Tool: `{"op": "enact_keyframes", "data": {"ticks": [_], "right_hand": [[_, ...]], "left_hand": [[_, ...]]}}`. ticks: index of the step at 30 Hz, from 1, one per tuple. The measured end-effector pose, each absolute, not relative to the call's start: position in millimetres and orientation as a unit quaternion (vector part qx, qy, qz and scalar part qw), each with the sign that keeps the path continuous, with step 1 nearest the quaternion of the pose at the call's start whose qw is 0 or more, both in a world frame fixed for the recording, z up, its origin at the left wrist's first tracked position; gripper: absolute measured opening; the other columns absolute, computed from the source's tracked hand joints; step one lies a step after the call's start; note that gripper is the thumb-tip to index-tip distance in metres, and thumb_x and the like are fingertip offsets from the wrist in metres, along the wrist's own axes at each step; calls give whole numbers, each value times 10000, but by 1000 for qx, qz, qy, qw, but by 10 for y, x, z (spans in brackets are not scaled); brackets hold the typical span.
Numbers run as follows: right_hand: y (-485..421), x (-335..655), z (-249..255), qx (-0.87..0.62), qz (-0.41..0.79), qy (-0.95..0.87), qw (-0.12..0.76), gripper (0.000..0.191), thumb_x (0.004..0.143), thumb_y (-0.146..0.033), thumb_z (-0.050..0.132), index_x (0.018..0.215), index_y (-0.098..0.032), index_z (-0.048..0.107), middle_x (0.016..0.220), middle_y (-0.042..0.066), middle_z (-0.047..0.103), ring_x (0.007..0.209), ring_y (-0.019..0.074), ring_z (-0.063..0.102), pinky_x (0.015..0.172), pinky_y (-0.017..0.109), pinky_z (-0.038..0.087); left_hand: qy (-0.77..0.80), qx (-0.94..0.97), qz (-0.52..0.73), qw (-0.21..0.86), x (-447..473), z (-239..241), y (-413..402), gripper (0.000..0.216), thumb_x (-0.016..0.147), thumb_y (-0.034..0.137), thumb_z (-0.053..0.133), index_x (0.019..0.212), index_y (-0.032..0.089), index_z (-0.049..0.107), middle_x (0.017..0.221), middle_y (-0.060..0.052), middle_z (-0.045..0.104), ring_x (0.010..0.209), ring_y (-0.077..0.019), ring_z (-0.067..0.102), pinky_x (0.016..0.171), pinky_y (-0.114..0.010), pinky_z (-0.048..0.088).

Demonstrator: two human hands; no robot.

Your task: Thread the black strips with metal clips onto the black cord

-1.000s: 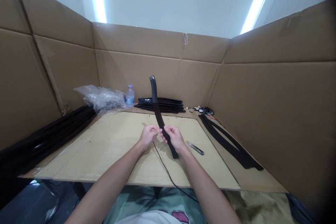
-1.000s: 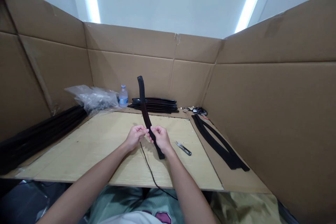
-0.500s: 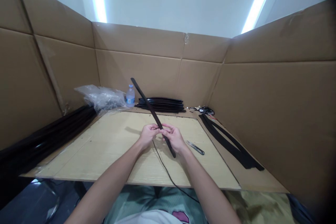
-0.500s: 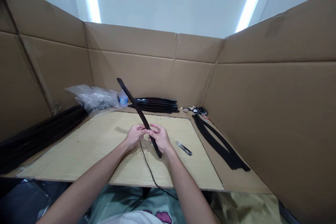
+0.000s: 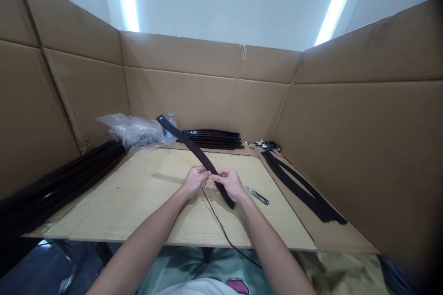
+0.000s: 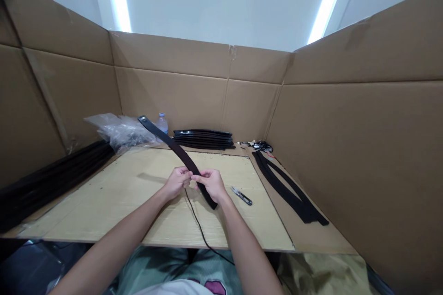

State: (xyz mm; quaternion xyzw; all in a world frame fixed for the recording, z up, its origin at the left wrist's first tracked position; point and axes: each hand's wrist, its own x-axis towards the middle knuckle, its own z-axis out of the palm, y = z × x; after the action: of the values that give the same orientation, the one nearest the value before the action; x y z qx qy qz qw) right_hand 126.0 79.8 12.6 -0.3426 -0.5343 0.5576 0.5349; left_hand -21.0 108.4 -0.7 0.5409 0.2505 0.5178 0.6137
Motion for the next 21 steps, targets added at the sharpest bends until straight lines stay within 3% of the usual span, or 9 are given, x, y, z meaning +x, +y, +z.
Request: {"op": "enact_keyframes", "data": {"ticks": [4,7,13,21], "right_hand": [[799,1228,75,-306,600,-521,524,378,635,-345,788,766,-185,471,660,37,697,531,160,649,464,235,488],[800,1191,81,-277,589,-526,548,448,634,-322,795,743,-208,376,667,27,701,484,125,620,411,179,418],[788,1191,131,-264,571,-528,570,331,774,-422,649,717,-198,413,646,18,679,437,99,566,369,175,355],[797,1221,115,-325,511,-550,575,353,782,-499,611,695,-187,470,529,-8,621,352,88,495,304,178,319]], "left_hand": [[238,547,506,623,-193,13,1046,336,669,408,736,674,112,576,483,32,490,375,-69,436,390,-200,290],[250,547,510,615,-181,-8,1048,360,697,427,710,616,132,520,479,24,506,400,-101,509,408,-208,352],[239,553,517,608,-162,-13,1047,375,709,461,692,639,139,513,536,4,561,483,-149,598,490,-263,462],[259,593,518,560,-148,40,1007,338,754,428,658,659,155,483,536,-2,598,457,-152,600,459,-247,437]]}}
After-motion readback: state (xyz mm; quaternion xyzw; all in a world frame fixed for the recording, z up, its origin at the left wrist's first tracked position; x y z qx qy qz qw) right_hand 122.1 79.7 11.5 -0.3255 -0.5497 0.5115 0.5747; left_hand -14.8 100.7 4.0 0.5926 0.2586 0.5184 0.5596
